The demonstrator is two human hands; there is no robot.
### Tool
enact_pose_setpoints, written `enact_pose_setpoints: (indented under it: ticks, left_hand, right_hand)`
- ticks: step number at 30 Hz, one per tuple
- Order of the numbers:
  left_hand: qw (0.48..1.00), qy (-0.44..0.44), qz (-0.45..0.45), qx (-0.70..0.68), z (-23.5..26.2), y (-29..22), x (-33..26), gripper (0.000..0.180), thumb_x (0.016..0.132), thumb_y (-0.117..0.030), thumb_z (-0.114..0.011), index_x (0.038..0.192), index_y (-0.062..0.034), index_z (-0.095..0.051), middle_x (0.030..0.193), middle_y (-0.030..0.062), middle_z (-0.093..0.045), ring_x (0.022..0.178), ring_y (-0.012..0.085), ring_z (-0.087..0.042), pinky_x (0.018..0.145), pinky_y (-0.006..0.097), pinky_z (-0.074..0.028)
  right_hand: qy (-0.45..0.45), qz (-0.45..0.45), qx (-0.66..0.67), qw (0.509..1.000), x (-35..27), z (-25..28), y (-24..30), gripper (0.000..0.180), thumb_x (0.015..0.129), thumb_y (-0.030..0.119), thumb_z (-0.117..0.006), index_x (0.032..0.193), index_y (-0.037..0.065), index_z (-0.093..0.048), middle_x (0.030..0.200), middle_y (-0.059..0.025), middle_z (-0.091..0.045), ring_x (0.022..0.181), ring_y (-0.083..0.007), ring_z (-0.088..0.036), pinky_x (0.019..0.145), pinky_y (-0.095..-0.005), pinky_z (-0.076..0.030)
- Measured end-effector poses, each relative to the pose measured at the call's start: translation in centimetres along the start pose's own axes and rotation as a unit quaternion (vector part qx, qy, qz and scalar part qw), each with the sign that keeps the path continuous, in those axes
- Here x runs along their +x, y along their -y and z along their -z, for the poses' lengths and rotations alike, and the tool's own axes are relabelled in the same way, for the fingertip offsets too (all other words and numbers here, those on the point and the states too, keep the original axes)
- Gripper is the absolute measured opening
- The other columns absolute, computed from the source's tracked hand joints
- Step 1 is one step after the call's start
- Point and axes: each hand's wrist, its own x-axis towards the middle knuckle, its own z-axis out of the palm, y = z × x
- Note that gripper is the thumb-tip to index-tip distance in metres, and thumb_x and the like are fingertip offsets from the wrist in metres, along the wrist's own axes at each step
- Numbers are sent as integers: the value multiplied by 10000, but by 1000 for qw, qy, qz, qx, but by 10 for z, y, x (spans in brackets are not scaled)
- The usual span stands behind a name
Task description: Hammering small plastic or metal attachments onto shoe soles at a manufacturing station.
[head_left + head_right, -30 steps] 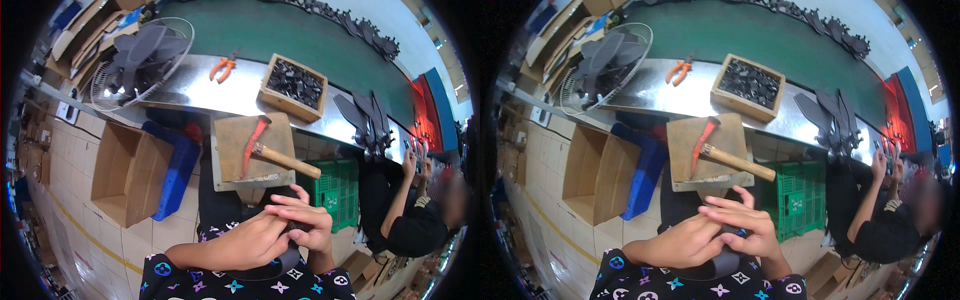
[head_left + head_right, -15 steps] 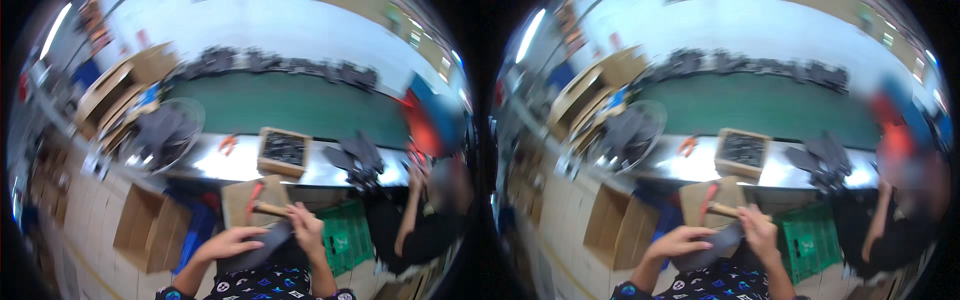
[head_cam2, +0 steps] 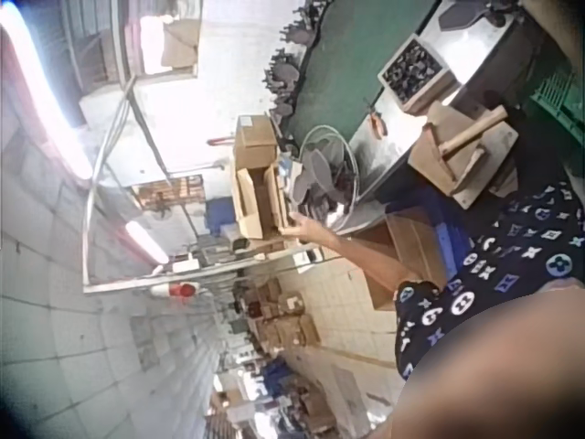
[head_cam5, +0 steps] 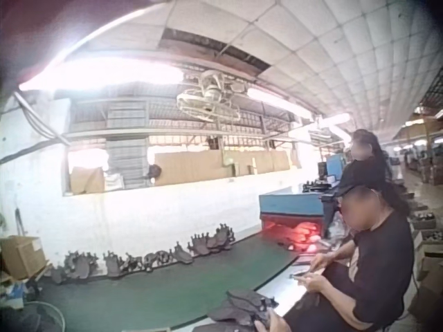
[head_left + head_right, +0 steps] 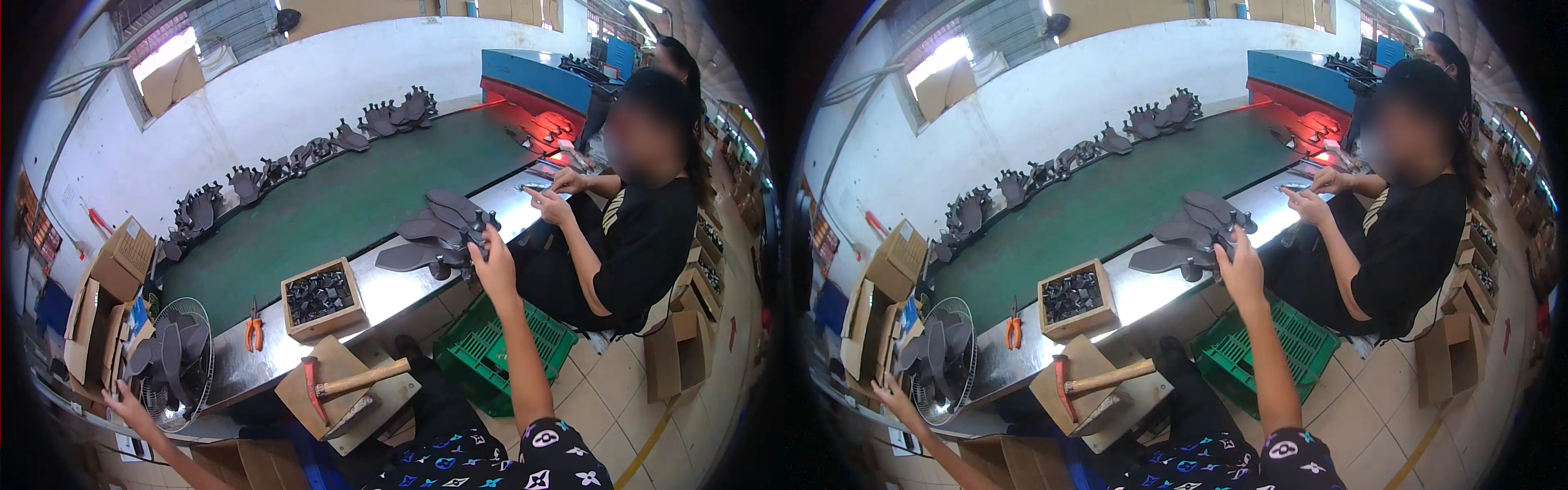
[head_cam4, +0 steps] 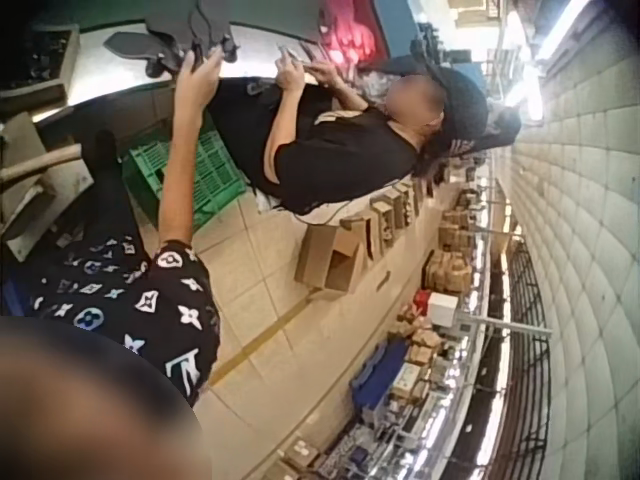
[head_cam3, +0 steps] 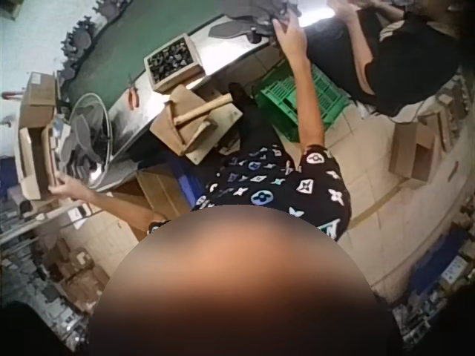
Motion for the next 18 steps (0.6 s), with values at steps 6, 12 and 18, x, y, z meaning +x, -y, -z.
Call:
enact_pose_setpoints:
  ticks: [6,12,18]
  left_hand:
    - [974,170,-145,-40,-9,-142,-146,697,964,-193,-668,1546,20,-349,1661,219,-261,1544,364,-243,1253,443,-192]
    - [851,199,-474,101,-27,-258,-194,724,825,-81,-719,1483,-46,-421,1587,176,-353,1513,331,-317,1251,538,-196]
    - [823,137,-532,146,-44,-177,-112,405,891,3,-551,1276,-88,-640,1160,97,-600,1192,262,-588,1194,485,-359]
  right_hand:
    - [121,60,62,989,47,-65,35,237,855,64,-692,1064,-45,-667,1032,-229,-676,973,-406,-660,873,-445,-529]
    - [215,391,303,842,-27,-71,244,411,778,-47,-656,1188,-26,-621,1151,-194,-652,1098,-389,-627,960,-438,-524]
    - [315,218,435,815,-34,-25,235,391,911,7,-658,1296,-26,-598,1258,-209,-661,1115,-358,-666,976,-407,-549]
